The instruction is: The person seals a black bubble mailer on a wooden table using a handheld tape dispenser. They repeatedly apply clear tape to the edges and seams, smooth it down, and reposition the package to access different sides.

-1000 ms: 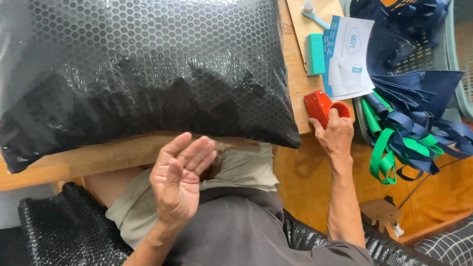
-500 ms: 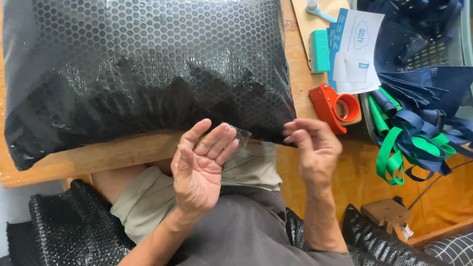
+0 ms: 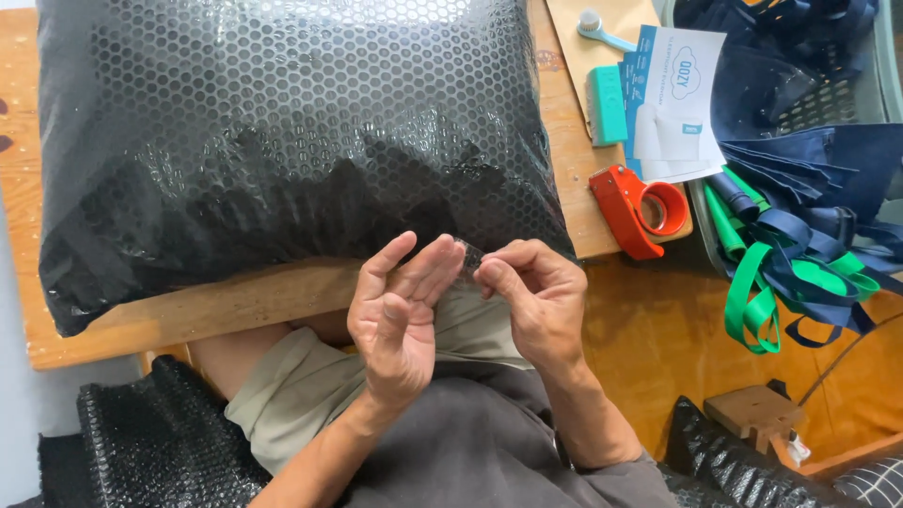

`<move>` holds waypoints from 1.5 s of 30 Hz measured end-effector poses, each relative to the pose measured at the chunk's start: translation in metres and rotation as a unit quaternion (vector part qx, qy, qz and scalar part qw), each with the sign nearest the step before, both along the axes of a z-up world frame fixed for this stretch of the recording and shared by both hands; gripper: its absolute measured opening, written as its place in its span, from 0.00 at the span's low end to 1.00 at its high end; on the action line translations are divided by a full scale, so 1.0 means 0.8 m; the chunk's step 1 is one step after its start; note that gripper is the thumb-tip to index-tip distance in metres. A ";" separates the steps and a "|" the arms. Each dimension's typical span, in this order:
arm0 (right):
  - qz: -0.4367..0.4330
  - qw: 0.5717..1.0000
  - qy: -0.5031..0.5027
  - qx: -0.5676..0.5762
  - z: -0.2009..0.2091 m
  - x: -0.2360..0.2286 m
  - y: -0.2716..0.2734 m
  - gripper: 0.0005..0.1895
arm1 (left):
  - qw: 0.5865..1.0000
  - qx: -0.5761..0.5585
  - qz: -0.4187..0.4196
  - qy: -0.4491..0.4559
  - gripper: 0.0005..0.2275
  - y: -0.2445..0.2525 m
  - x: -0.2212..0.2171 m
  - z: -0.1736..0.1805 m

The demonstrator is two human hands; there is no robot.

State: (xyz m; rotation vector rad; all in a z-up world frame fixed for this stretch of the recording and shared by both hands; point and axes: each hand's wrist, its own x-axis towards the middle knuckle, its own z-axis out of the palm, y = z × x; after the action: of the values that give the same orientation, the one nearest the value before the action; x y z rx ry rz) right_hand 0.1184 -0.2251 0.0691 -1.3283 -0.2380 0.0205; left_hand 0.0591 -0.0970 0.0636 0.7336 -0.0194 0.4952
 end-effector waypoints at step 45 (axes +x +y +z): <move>0.006 0.997 0.038 -0.064 0.005 0.126 -0.013 0.10 | 0.662 0.730 0.156 -0.069 0.29 0.089 0.169 -0.029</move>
State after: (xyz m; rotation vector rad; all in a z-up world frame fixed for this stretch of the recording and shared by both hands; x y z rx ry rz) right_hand 0.2190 -0.2356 0.0729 -1.4512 -0.1817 0.0973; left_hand 0.1941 -0.0261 0.0407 2.3334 -0.4998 0.8409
